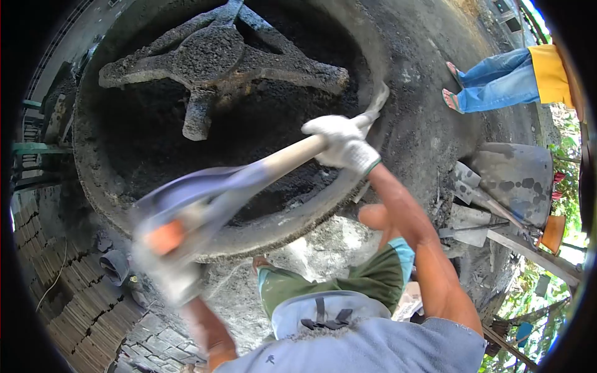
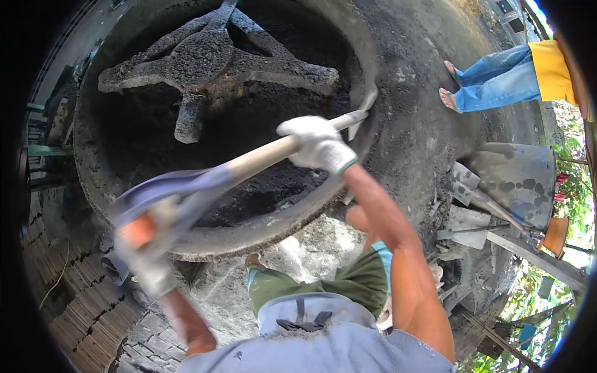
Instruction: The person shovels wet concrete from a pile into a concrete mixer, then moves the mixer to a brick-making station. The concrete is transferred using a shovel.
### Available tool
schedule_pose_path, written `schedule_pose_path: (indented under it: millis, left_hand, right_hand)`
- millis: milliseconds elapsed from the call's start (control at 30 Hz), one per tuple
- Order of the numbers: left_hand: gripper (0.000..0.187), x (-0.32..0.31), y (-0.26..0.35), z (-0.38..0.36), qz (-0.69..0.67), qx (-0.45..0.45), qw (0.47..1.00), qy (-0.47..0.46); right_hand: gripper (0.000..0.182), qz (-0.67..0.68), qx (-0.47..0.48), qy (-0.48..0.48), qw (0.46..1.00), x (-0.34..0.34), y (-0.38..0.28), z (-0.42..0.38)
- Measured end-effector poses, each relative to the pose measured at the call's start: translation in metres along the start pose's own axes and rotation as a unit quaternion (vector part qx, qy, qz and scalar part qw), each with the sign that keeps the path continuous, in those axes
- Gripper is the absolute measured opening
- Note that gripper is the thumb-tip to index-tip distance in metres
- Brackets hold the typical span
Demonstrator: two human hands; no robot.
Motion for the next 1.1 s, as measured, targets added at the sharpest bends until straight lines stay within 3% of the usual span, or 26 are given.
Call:
schedule_pose_path:
  millis: [33,67,133,233,267,300,333,400,433,467,500,533,600,633,700,767,800,833,867,900,933,967,1033,1067,1100]
  left_hand:
    - [0.040,-0.046,-0.022,0.006,0.060,-0.062,0.995,-0.047]
    - [0.036,-0.081,-0.047,0.007,0.117,-0.112,0.982,-0.094]
    - [0.037,-0.077,-0.100,0.017,-0.001,-0.036,0.996,-0.084]
    - [0.045,-0.027,-0.051,-0.003,0.054,-0.033,0.998,0.010]
    - [0.038,-0.015,-0.034,-0.009,0.006,-0.088,0.996,-0.017]
    - [0.062,-0.008,-0.019,-0.012,0.079,-0.087,0.992,-0.035]
    - [0.068,-0.002,-0.024,-0.012,0.028,-0.106,0.993,-0.050]
    - [0.054,-0.049,-0.041,-0.007,0.008,-0.046,0.999,0.025]
    - [0.035,-0.071,-0.076,0.010,0.115,-0.108,0.987,0.028]
    - [0.022,-0.118,-0.091,0.020,0.138,-0.067,0.988,-0.029]
    - [0.025,-0.142,-0.131,0.023,0.023,-0.035,0.997,-0.060]
    - [0.031,-0.149,-0.149,0.031,-0.001,-0.034,0.999,-0.032]
    - [0.034,-0.122,-0.129,0.033,-0.063,0.032,0.996,0.062]
    - [0.042,-0.102,-0.089,0.029,-0.036,0.032,0.994,0.096]
    - [0.056,-0.040,-0.038,0.023,0.086,-0.007,0.985,0.146]
    - [0.053,0.013,-0.009,0.019,-0.014,-0.094,0.991,0.099]
    - [0.050,-0.002,0.001,0.023,0.016,-0.095,0.989,0.114]
    - [0.047,-0.017,0.010,0.027,0.046,-0.095,0.986,0.128]
    - [0.040,-0.037,-0.012,0.038,0.208,-0.068,0.967,0.129]
    - [0.034,-0.066,-0.040,0.044,0.340,-0.056,0.930,0.129]
    - [0.031,-0.083,-0.105,0.049,0.107,-0.056,0.991,0.058]
    - [0.031,-0.079,-0.118,0.054,0.053,-0.027,0.997,0.056]
    - [0.034,-0.053,-0.080,0.043,0.099,-0.005,0.993,0.071]
    - [0.035,-0.041,-0.051,0.050,0.141,-0.028,0.985,0.092]
    - [0.037,-0.026,-0.013,0.053,0.157,-0.055,0.980,0.110]
  right_hand:
    - [0.030,-0.031,-0.051,-0.048,0.997,-0.025,0.057,-0.013]
    - [0.026,-0.069,-0.050,-0.032,0.996,-0.051,0.103,-0.023]
    - [0.022,-0.121,-0.048,-0.161,0.978,-0.082,0.124,-0.015]
    - [0.017,-0.108,0.002,-0.144,0.984,-0.057,0.055,0.011]
    - [0.018,-0.098,0.034,-0.119,0.987,-0.041,0.031,0.016]
    - [0.019,-0.105,0.034,-0.158,0.981,-0.030,0.018,0.023]
    - [0.020,-0.099,0.023,-0.151,0.983,-0.020,0.019,0.024]
    - [0.021,-0.073,-0.003,-0.172,0.982,-0.009,0.054,0.025]
    - [0.023,-0.073,0.014,-0.144,0.987,-0.023,0.097,0.016]
    - [0.022,-0.111,-0.010,-0.126,0.986,-0.040,0.148,0.004]
    - [0.020,-0.137,-0.005,-0.125,0.983,-0.059,0.179,-0.001]
    - [0.017,-0.162,0.002,-0.121,0.979,-0.071,0.199,0.006]
    - [0.013,-0.169,-0.009,-0.216,0.962,-0.077,0.168,0.032]
    - [0.013,-0.154,0.013,-0.188,0.970,-0.066,0.136,0.048]
    - [0.013,-0.095,0.024,-0.161,0.982,-0.043,0.070,0.050]
    - [0.013,-0.029,0.034,-0.156,0.987,-0.019,0.018,0.054]
    - [0.013,0.006,0.005,-0.151,0.988,-0.026,0.019,0.045]
    - [0.013,-0.016,-0.055,-0.204,0.977,-0.040,0.039,0.038]
    - [0.013,-0.036,-0.112,-0.257,0.959,-0.053,0.066,0.029]
    - [0.014,-0.047,-0.105,-0.192,0.975,-0.078,0.113,0.006]
    - [0.016,-0.047,-0.072,-0.148,0.985,-0.110,0.164,-0.017]
    - [0.016,-0.084,-0.047,-0.174,0.980,-0.115,0.172,-0.002]
    - [0.015,-0.074,-0.055,-0.227,0.969,-0.120,0.131,-0.014]
    - [0.015,-0.058,-0.077,-0.216,0.972,-0.101,0.105,0.011]
    - [0.013,-0.043,-0.037,-0.156,0.986,-0.080,0.067,0.024]
Point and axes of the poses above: each hand's wrist, its own z-axis towards the middle knuckle, its own x-axis out of the back of the hand, y = z × x, the point moved 7 cm from there along z, towards the middle knuckle, and after that the axes turned 2 degrees about -x, right-handed, at the moved point
